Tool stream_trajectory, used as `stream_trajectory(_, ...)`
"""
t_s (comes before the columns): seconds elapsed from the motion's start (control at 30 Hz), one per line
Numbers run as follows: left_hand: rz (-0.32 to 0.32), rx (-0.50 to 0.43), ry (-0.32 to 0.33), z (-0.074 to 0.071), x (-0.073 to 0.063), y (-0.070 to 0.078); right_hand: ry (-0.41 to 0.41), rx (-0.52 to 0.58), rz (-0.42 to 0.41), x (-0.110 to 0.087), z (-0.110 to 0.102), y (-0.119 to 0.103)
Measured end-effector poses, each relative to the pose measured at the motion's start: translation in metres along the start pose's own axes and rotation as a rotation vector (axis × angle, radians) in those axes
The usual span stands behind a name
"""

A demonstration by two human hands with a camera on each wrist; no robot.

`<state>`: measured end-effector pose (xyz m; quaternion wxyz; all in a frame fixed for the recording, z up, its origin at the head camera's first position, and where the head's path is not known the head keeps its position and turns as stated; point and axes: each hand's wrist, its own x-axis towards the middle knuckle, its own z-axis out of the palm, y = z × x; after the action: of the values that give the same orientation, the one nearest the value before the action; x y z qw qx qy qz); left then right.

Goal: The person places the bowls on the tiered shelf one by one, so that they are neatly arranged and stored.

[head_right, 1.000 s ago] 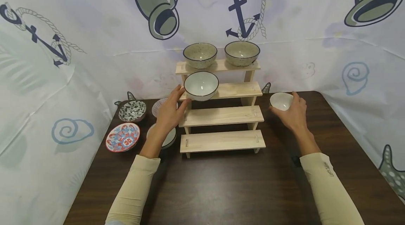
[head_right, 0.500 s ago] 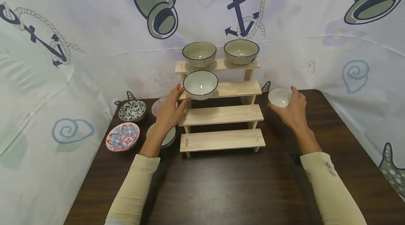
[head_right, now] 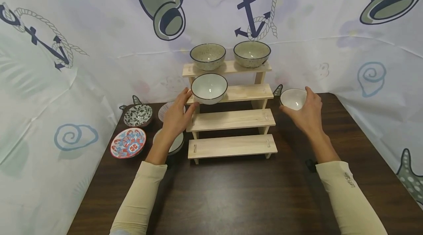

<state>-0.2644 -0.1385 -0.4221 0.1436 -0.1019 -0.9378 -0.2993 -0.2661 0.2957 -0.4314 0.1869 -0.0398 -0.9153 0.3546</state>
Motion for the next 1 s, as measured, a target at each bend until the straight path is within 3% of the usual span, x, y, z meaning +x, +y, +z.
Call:
stream_trajectory(0.7,-0.006,-0.014,0.001,0.003,-0.001,-0.004,0.015,0.009,-0.071,-0.015,-0.02,-0.019)
stream_trajectory(1.0,0.021,-0.021,0.012,0.002,-0.001,-0.003,0.033,0.019,-0.096,-0.021,-0.026,-0.03)
